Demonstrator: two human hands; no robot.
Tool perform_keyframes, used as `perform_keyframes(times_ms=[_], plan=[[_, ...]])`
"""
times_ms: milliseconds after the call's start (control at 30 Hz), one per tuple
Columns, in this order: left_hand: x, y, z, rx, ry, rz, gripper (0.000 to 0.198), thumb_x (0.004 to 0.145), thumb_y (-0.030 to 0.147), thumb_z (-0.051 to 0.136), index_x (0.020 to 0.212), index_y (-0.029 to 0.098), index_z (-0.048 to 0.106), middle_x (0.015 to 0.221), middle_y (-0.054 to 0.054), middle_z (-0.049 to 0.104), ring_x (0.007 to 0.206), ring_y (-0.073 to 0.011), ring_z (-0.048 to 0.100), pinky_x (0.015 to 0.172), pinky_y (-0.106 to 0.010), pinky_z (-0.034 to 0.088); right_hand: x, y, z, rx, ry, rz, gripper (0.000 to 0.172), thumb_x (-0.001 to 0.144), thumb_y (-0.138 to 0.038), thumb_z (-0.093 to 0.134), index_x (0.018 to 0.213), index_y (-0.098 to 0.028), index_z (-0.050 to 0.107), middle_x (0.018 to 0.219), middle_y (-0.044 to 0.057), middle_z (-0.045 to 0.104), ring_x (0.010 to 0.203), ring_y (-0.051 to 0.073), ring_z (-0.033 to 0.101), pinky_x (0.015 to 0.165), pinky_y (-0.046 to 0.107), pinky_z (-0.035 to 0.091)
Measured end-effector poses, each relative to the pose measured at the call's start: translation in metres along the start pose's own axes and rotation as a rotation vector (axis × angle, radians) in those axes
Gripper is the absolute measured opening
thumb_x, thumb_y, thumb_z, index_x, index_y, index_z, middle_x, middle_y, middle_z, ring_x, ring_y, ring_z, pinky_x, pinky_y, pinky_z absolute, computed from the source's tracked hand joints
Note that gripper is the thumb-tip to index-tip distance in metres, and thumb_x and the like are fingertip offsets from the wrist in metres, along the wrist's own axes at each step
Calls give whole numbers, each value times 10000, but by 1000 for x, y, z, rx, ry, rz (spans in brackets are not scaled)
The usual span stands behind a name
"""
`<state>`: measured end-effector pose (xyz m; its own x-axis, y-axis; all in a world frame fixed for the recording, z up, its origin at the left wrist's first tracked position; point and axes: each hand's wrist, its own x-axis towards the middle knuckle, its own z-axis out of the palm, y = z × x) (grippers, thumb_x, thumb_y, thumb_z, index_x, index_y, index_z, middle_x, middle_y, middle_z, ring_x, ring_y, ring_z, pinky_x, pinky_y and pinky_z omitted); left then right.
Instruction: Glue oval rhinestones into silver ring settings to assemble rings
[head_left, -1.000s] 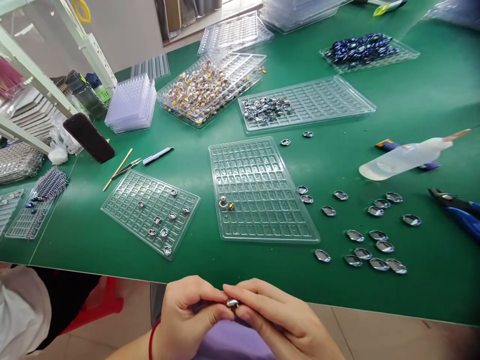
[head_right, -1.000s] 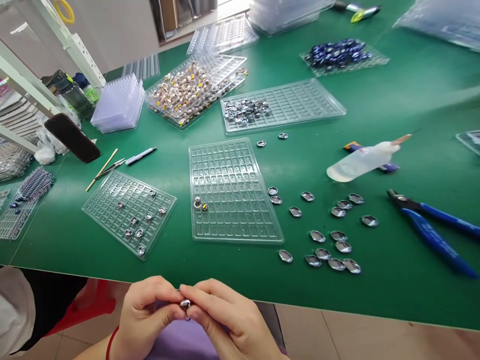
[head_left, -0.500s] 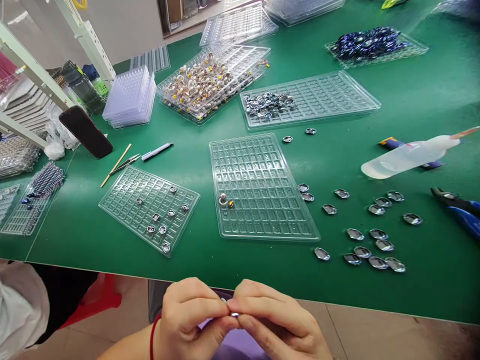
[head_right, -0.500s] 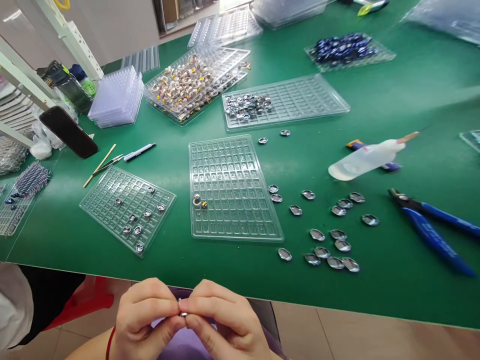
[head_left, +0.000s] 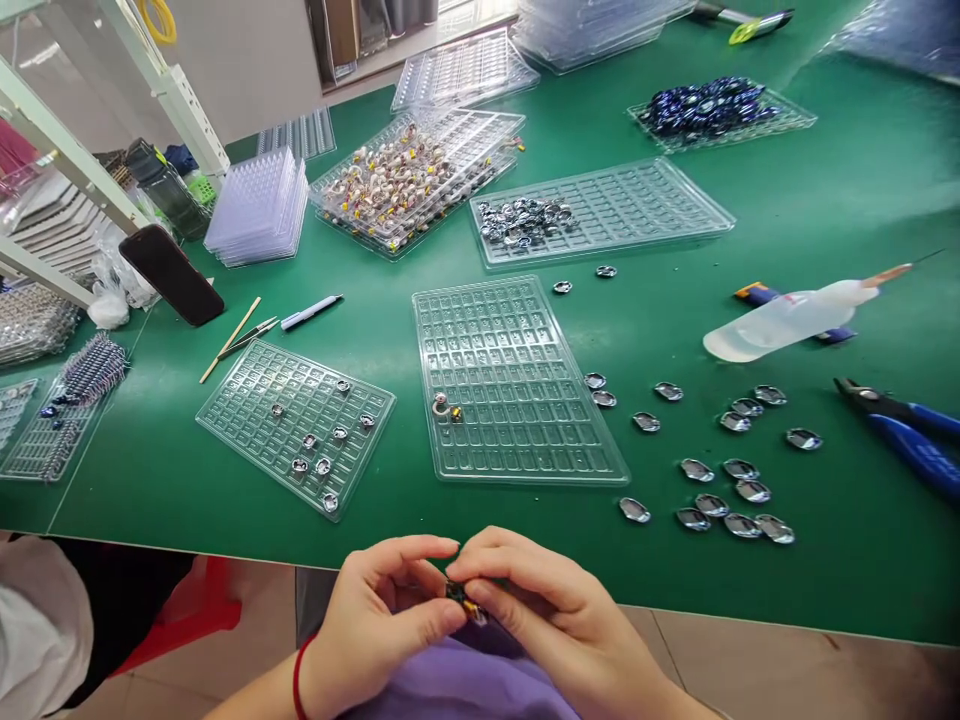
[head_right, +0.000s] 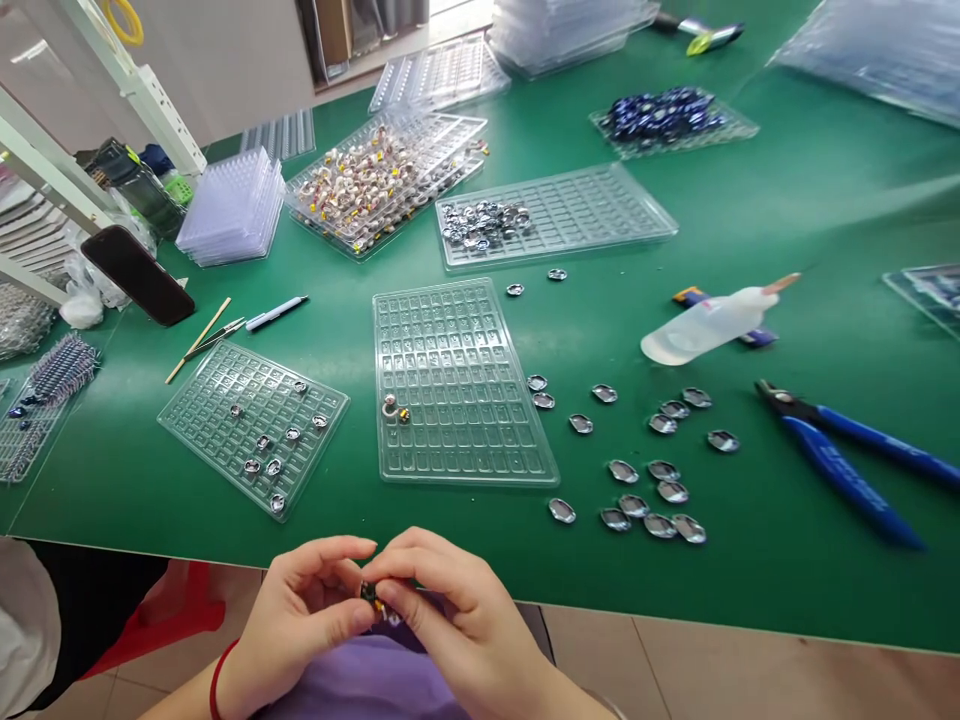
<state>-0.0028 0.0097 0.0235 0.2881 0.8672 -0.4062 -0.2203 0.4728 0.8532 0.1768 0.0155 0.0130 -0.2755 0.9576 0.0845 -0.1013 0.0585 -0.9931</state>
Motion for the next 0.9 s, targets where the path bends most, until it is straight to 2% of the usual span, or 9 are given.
perform_keyframes(times_ms=[100,233,367,533,633,733,833,900], plan=[[0,1,1,-39,-9,-29,255,676,268,872,920,227,811,795,-46,784,705,-145,693,691,-249,546,-4,0,-4,-31,-40,-54,149,941,-230,550,981,-203,690,826,58,671,728,138,658,629,207,562],[-1,3,3,-43,20,-40,216,672,269,872,879,237,820,758,-36,776,672,-135,676,651,-231,540,-8,1,-5,-90,-35,-112,127,873,-208,661,996,-221,635,872,47,673,785,153,667,673,226,581],[0,2,2,68,50,25,262,651,337,878,877,216,825,702,-41,747,621,-134,638,607,-235,530,-7,2,-4,-201,-25,-234,136,871,-107,628,946,-217,650,820,32,640,690,117,634,595,188,552],[0,3,0,279,61,162,266,683,380,852,898,226,824,693,-48,753,596,-146,644,590,-239,528,-5,-2,-5,-307,-38,-291,210,898,-53,528,974,-212,643,788,27,608,658,106,604,560,174,527],[0,7,1,450,29,296,225,752,380,803,926,238,821,704,-61,769,612,-156,664,624,-244,535,-4,-5,-5,-321,-76,-282,228,912,-55,484,970,-208,642,782,27,581,659,103,587,570,173,525],[-1,10,1,548,-21,362,231,817,399,739,968,242,815,746,-80,779,652,-169,688,663,-252,547,-2,-6,-3,-301,-90,-232,224,917,-62,473,959,-212,632,783,19,556,658,96,573,567,164,515],[-2,10,1,518,-27,342,236,816,403,738,986,255,810,790,-84,780,675,-178,699,682,-269,557,-3,-7,2,-265,-55,-177,157,900,-75,513,885,-216,579,769,5,550,659,98,564,566,170,505],[-1,7,0,416,2,266,223,762,388,792,936,253,820,791,-80,776,678,-181,696,675,-277,557,-5,-7,3,-243,-28,-155,147,895,-85,523,840,-221,531,761,-1,552,666,104,557,576,181,504]])
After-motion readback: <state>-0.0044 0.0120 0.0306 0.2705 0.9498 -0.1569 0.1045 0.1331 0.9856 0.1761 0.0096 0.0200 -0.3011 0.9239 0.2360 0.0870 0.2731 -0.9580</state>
